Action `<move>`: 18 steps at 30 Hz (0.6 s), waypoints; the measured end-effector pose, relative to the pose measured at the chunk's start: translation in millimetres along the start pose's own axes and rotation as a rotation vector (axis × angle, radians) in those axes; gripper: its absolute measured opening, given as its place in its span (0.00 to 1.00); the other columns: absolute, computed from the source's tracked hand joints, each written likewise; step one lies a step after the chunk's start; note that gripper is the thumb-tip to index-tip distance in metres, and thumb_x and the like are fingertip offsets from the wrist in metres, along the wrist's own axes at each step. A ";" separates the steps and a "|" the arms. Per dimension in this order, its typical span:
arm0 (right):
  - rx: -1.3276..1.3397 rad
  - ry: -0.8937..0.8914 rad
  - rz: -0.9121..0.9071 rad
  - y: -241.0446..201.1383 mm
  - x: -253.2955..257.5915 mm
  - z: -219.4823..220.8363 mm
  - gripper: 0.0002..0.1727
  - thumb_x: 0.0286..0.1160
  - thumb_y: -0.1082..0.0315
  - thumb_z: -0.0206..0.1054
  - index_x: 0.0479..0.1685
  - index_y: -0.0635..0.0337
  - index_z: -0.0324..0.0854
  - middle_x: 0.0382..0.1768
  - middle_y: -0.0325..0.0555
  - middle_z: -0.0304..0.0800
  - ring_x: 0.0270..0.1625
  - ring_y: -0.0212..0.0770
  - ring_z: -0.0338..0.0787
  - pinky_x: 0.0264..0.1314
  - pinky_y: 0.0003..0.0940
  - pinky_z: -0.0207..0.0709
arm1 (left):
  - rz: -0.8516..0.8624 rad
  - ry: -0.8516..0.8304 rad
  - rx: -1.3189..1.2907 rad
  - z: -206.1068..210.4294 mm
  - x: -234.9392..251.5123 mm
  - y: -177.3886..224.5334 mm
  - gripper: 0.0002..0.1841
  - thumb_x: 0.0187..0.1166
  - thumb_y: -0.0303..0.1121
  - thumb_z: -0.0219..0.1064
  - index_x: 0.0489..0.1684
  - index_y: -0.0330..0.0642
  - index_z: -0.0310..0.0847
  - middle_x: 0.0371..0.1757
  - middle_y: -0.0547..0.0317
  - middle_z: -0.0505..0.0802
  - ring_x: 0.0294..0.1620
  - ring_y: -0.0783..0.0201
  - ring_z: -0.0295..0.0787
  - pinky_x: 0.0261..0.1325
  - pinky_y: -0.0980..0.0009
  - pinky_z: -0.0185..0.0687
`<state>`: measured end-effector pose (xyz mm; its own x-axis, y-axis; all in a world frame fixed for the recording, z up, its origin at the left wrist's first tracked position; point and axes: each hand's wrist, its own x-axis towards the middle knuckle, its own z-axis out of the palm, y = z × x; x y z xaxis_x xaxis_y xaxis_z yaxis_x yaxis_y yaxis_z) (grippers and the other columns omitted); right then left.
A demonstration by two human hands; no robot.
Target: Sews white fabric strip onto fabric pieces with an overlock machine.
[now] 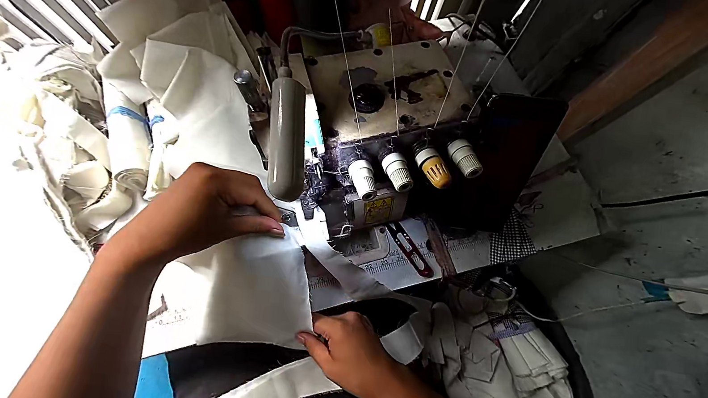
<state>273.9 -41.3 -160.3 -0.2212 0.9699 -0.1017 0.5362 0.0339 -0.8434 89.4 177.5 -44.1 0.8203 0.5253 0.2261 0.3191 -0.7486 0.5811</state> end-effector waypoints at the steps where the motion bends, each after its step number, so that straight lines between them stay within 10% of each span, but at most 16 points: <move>1: -0.058 0.040 -0.024 4.6 -4.5 3.9 0.13 0.81 0.60 0.66 0.34 0.57 0.90 0.24 0.46 0.91 0.30 0.46 0.93 0.32 0.53 0.84 | -0.001 0.019 0.020 1.4 -2.5 0.4 0.08 0.67 0.48 0.78 0.28 0.59 0.94 0.29 0.82 0.92 0.31 0.84 0.87 0.34 0.82 0.84; 7: -0.057 0.512 -0.171 -4.6 -12.7 -26.6 0.10 0.79 0.64 0.70 0.47 0.57 0.93 0.34 0.37 0.95 0.33 0.28 0.92 0.36 0.27 0.88 | -0.038 0.206 0.174 16.1 -21.4 17.9 0.09 0.70 0.46 0.75 0.38 0.54 0.95 0.48 0.69 0.91 0.55 0.69 0.85 0.60 0.66 0.80; 10: -0.079 0.729 -0.235 -7.2 5.1 -60.5 0.18 0.75 0.67 0.74 0.60 0.67 0.87 0.55 0.51 0.93 0.57 0.36 0.92 0.61 0.29 0.87 | 0.008 0.268 0.320 28.7 -32.9 35.4 0.07 0.76 0.38 0.72 0.39 0.52 0.98 0.45 0.57 0.91 0.58 0.51 0.82 0.63 0.49 0.71; 13: 0.203 0.514 -0.176 7.6 27.1 -70.7 0.30 0.67 0.64 0.81 0.66 0.71 0.80 0.65 0.54 0.88 0.69 0.40 0.89 0.74 0.35 0.83 | -0.025 0.296 0.519 46.4 -46.9 53.1 0.10 0.82 0.36 0.67 0.47 0.50 0.97 0.46 0.53 0.93 0.57 0.47 0.85 0.62 0.47 0.72; 18: 0.535 0.176 -0.203 8.6 30.3 -77.0 0.12 0.74 0.66 0.75 0.48 0.66 0.85 0.46 0.43 0.93 0.49 0.31 0.92 0.55 0.28 0.88 | -0.125 0.371 0.546 82.2 -64.3 58.8 0.16 0.88 0.42 0.61 0.63 0.48 0.91 0.59 0.53 0.92 0.63 0.53 0.84 0.67 0.53 0.72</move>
<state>334.6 7.0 -130.1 -0.1132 0.9837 0.1399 0.0024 0.1411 -0.9900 94.5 66.4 -88.7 0.5752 0.6528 0.4929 0.6756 -0.7188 0.1637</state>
